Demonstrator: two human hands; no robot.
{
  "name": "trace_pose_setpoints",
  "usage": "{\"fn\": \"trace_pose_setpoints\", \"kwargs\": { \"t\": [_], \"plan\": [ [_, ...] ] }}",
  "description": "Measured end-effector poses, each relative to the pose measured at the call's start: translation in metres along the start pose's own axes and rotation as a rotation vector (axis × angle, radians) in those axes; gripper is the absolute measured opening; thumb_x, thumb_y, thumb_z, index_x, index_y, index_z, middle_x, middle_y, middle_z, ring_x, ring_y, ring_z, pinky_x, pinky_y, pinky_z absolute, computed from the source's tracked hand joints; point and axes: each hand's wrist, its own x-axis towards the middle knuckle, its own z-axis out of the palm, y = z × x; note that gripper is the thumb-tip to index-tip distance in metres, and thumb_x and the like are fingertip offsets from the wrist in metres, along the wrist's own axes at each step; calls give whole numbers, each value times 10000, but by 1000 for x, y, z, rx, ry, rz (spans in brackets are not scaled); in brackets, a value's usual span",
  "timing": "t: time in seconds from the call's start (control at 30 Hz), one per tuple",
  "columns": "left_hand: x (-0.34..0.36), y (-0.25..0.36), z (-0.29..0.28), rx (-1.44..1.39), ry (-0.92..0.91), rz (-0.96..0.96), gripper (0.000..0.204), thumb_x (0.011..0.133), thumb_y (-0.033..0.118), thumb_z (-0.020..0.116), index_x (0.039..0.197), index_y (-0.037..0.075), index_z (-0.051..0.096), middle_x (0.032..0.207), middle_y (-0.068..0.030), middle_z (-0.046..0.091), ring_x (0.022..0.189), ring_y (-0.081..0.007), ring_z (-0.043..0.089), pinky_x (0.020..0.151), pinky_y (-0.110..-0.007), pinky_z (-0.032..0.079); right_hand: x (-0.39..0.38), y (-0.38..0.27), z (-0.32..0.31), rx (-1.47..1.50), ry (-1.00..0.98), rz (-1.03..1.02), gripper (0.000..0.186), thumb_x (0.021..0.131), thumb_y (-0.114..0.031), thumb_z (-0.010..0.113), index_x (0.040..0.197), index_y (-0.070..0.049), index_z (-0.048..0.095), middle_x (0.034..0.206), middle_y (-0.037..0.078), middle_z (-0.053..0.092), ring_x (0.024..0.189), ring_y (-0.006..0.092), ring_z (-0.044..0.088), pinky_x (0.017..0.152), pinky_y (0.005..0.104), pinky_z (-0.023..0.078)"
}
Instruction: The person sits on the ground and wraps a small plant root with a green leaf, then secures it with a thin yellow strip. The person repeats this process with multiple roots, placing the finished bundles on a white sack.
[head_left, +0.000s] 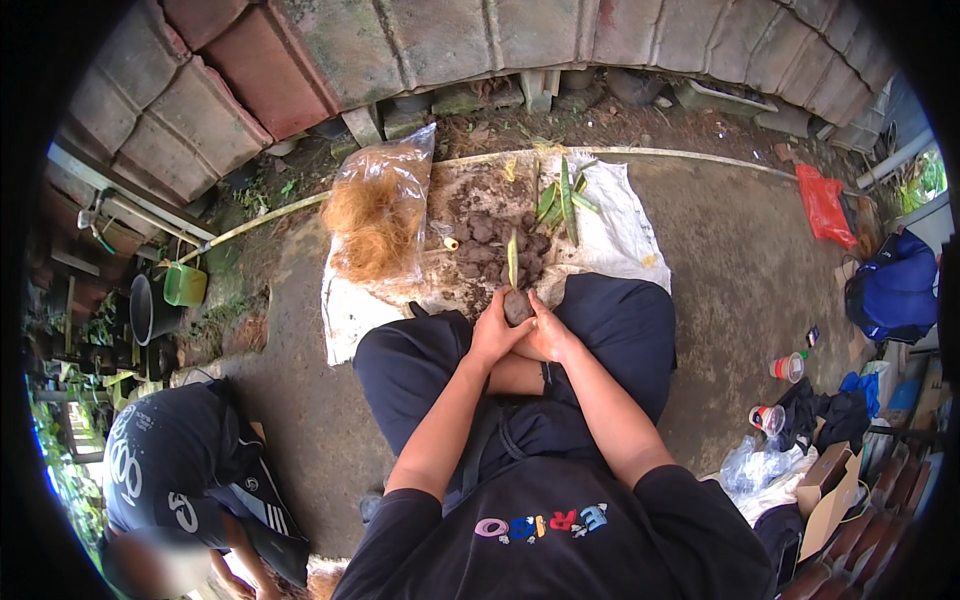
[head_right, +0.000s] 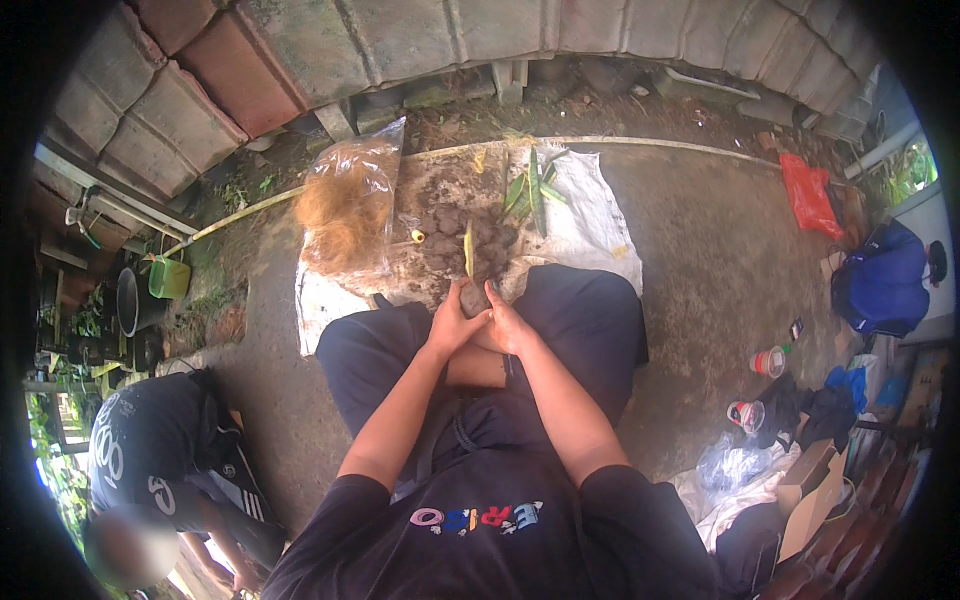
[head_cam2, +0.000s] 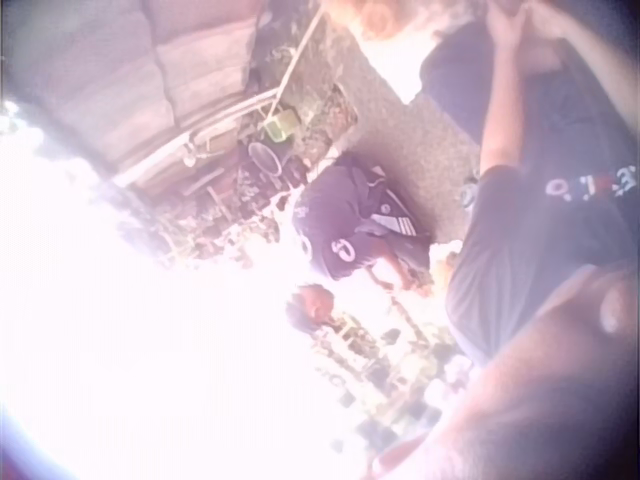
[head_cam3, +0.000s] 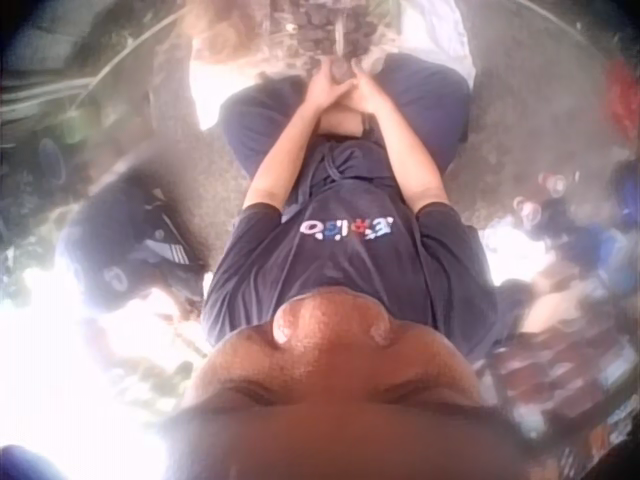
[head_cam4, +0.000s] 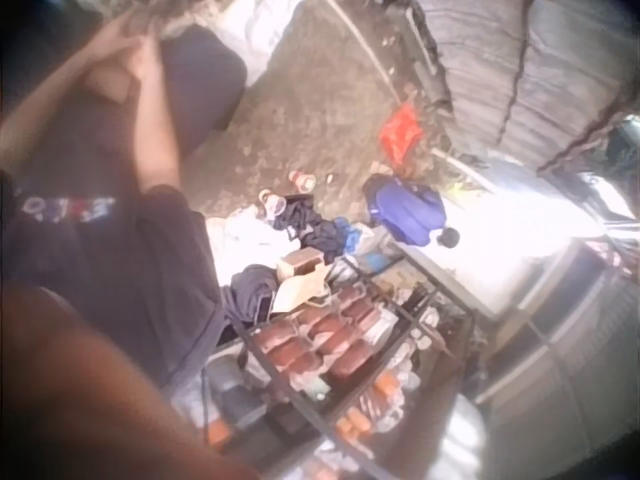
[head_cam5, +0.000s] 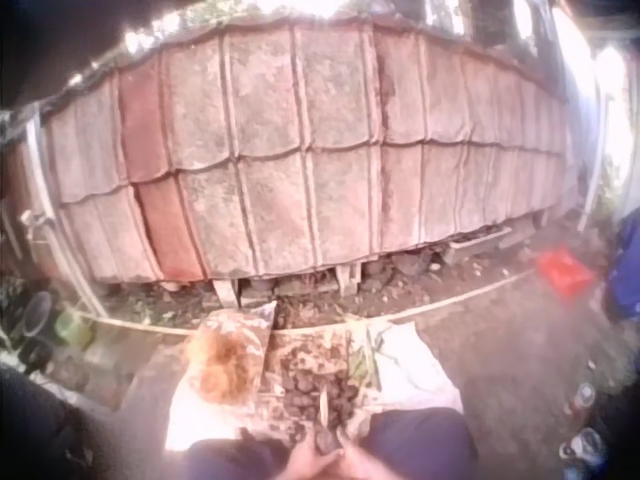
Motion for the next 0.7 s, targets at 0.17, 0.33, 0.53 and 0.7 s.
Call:
{"fn": "trace_pose_setpoints", "kwargs": {
  "t": [0.17,0.33,0.53,0.7],
  "plan": [
    [1,12,-10,-70,-152,-18,844,766,383,779,1407,83,319,1159,-278,613,1085,-435,609,911,-457,485,12,-4,-22,-114,2,-44,527,1016,-504,395,1392,-137,430,1346,60,528,1202,191,537,1014,375,456],
    [12,-27,12,-297,-23,-25,718,902,467,611,1427,83,307,1145,-277,618,1083,-411,620,913,-416,483,22,4,-12,13,4,-91,520,1019,-509,382,1400,-156,394,1326,49,523,1193,200,537,966,393,485],
    [25,-20,15,-237,-62,-77,649,950,483,537,1422,100,308,1142,-298,618,1087,-442,609,913,-440,469,26,3,-12,-64,42,-157,590,990,-573,395,1420,-169,358,1330,58,510,1212,213,521,982,433,470],
    [27,-10,7,-126,-165,-152,622,945,437,549,1403,97,299,1070,-307,630,1017,-470,613,860,-480,480,32,1,-17,-35,78,-85,706,947,-612,473,1465,-172,284,1315,43,465,1179,184,496,983,401,442]
  ]
}}
